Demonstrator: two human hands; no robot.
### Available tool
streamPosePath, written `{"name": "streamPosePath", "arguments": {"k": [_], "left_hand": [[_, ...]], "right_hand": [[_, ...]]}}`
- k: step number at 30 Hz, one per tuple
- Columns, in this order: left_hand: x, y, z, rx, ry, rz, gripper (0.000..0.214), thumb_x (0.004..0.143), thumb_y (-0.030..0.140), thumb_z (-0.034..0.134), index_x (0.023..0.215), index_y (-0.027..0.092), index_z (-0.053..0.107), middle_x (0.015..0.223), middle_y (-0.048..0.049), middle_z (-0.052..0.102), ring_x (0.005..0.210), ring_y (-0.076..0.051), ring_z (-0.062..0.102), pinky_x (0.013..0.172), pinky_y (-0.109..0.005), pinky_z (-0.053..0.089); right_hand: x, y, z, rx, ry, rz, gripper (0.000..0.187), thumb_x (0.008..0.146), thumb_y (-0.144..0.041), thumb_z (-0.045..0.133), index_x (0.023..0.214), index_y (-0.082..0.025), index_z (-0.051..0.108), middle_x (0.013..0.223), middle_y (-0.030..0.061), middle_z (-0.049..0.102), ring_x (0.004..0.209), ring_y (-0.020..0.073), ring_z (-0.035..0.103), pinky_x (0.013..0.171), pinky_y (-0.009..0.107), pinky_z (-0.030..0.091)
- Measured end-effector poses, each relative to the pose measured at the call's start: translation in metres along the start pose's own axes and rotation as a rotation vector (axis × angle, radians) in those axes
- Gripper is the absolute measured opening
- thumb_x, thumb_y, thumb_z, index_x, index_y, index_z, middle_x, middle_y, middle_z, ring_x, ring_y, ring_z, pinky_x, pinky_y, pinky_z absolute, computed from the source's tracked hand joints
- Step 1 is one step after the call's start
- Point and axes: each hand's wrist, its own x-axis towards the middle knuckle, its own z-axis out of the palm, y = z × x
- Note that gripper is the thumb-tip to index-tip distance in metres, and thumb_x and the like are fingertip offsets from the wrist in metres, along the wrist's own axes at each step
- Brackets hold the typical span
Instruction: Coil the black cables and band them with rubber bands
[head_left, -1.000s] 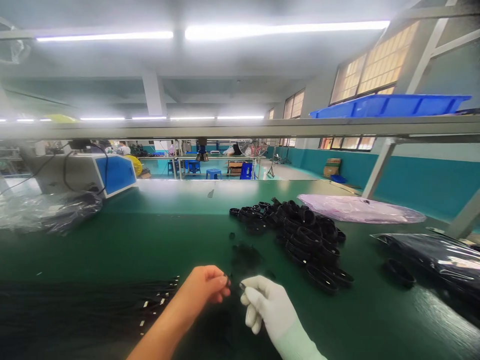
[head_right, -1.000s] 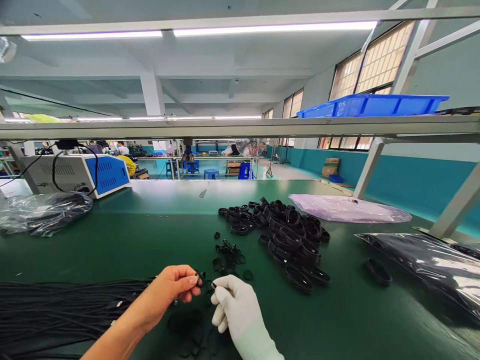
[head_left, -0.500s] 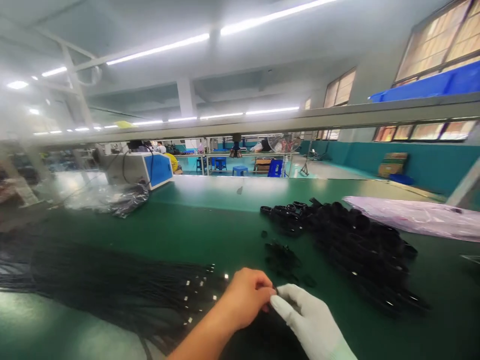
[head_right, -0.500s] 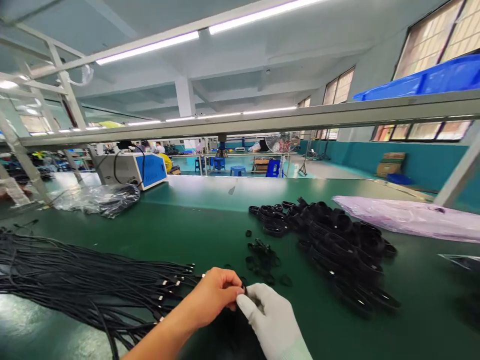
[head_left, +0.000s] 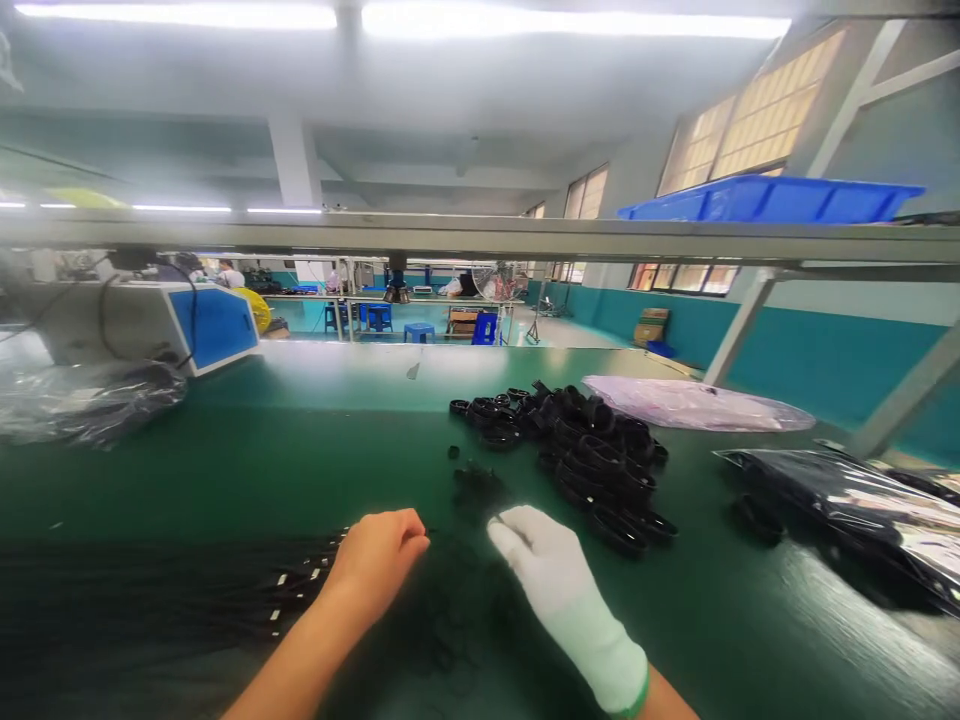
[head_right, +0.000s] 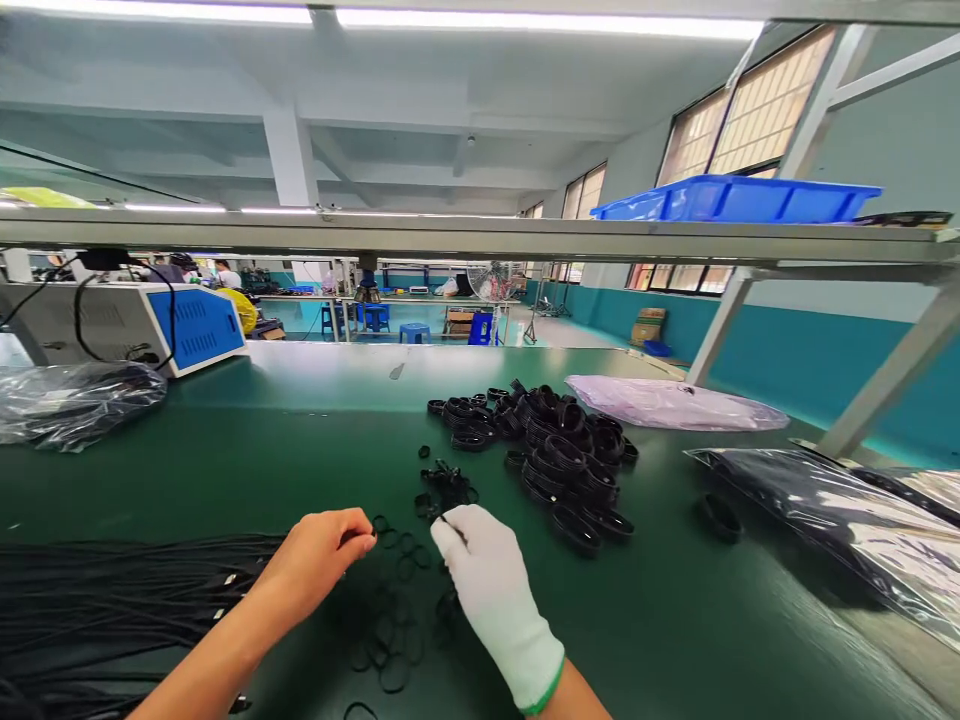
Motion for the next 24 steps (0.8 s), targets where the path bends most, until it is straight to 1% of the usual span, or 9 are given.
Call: {"name": "streamPosePath", "arguments": {"k": [4,6,8,12,15,17,19,21,24], "left_hand": [[0.003,0.0,0.011,0.207,-0.027,-0.009,0.013,0.079,0.024,0.055,0.071,0.024,0.065,0.072,-0.0014,0.069,0.073,-0.023,0.062,0.059,-0.028,0.032],[0.004,0.0,0.01,0.291,-0.037,-0.013,0.012,0.079,0.024,0.056,0.073,0.024,0.066,0.079,-0.0038,0.07,0.078,-0.026,0.064,0.062,-0.03,0.034],[0.002,0.002,0.008,0.353,-0.038,-0.018,0.013,0.081,0.023,0.054,0.076,0.023,0.066,0.083,-0.0063,0.071,0.081,-0.029,0.064,0.064,-0.032,0.036],[-0.011,0.026,0.017,0.368,-0.082,0.0,0.016,0.083,0.028,0.051,0.077,0.024,0.065,0.081,-0.0038,0.071,0.079,-0.027,0.065,0.062,-0.032,0.04],[-0.025,0.05,0.039,0.341,-0.156,0.083,0.013,0.079,0.034,0.056,0.078,0.025,0.066,0.085,-0.0018,0.071,0.082,-0.025,0.064,0.068,-0.032,0.044],[-0.032,0.061,0.051,0.36,-0.19,0.149,0.014,0.078,0.027,0.054,0.081,0.022,0.066,0.09,-0.0054,0.07,0.088,-0.027,0.063,0.076,-0.037,0.044],[-0.035,0.065,0.054,0.381,-0.222,0.175,0.017,0.076,0.019,0.051,0.081,0.019,0.068,0.09,-0.0083,0.071,0.089,-0.029,0.063,0.079,-0.04,0.044],[-0.033,0.063,0.047,0.376,-0.261,0.147,0.017,0.073,0.016,0.053,0.076,0.02,0.069,0.086,-0.0079,0.073,0.086,-0.03,0.065,0.073,-0.039,0.045],[-0.025,0.057,0.031,0.346,-0.265,0.088,0.014,0.071,0.019,0.057,0.074,0.024,0.07,0.082,-0.0048,0.074,0.081,-0.03,0.067,0.066,-0.036,0.045]], "right_hand": [[-0.002,-0.001,0.01,-0.121,-0.131,-0.023,0.018,0.082,-0.031,0.051,0.076,-0.02,0.064,0.078,0.0035,0.063,0.075,0.0198,0.055,0.069,0.03,0.038],[-0.001,0.002,0.009,-0.164,-0.189,-0.018,0.019,0.08,-0.027,0.053,0.091,-0.02,0.067,0.093,0.0067,0.067,0.087,0.0231,0.058,0.076,0.033,0.038],[0.001,0.007,0.003,-0.197,-0.216,0.0,0.021,0.08,-0.023,0.051,0.093,-0.02,0.067,0.095,0.0069,0.067,0.088,0.0229,0.058,0.077,0.032,0.039],[0.005,0.017,-0.011,-0.258,-0.231,0.013,0.013,0.075,-0.016,0.051,0.074,-0.02,0.063,0.078,0.0021,0.064,0.075,0.0179,0.056,0.067,0.028,0.038],[0.006,0.025,-0.012,-0.295,-0.231,0.014,0.021,0.075,-0.012,0.052,0.089,-0.02,0.065,0.088,0.0026,0.064,0.083,0.0177,0.055,0.074,0.027,0.038],[0.006,0.029,-0.007,-0.313,-0.246,0.04,0.031,0.075,-0.012,0.052,0.103,-0.021,0.064,0.09,0.003,0.063,0.084,0.018,0.056,0.075,0.028,0.039],[0.008,0.032,-0.001,-0.331,-0.259,0.078,0.037,0.075,-0.011,0.053,0.109,-0.022,0.062,0.09,0.0033,0.063,0.084,0.0189,0.056,0.076,0.03,0.04],[0.011,0.035,0.005,-0.348,-0.263,0.104,0.03,0.076,-0.011,0.054,0.102,-0.021,0.064,0.09,0.0033,0.062,0.085,0.0193,0.055,0.076,0.033,0.041],[0.015,0.039,0.009,-0.354,-0.25,0.121,0.007,0.08,-0.014,0.055,0.081,-0.017,0.062,0.085,0.0017,0.059,0.08,0.017,0.053,0.076,0.035,0.041]]}}
